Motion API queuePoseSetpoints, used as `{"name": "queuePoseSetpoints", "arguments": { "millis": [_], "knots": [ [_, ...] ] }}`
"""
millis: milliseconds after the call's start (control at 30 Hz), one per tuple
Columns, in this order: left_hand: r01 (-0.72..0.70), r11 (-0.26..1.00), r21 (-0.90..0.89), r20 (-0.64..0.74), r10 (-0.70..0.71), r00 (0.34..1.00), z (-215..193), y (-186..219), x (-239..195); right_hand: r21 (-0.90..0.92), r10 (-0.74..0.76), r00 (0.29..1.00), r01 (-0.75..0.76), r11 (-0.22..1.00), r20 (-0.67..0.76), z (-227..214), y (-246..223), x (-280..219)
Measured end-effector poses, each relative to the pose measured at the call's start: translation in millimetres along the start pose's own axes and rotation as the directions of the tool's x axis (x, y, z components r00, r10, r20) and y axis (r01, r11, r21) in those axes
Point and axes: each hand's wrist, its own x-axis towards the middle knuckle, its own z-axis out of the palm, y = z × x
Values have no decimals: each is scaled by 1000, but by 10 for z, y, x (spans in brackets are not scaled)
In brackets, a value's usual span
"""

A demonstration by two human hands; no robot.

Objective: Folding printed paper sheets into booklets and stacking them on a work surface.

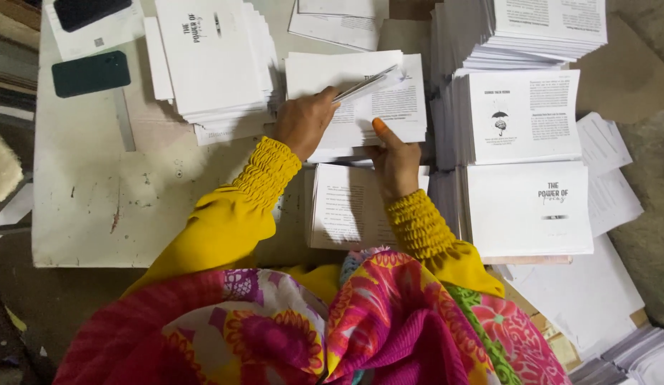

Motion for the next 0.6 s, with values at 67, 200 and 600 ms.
{"name": "queuePoseSetpoints", "arguments": {
  "millis": [67,200,600],
  "knots": [
    [-5,993,-114,-123,-9,992,-104,-7,-19,0,-16,999,16,1000,-48,-4,33,10],
    [1,987,-164,-541,-91,836,-277,-425,-7,-166,-148,989,145,975,-5,91,-404,-72],
    [-170,830,-532,-808,-436,397,-1397,-627,-568,-574,29,610,727,376,792,642,-1523,1004]
  ]
}}
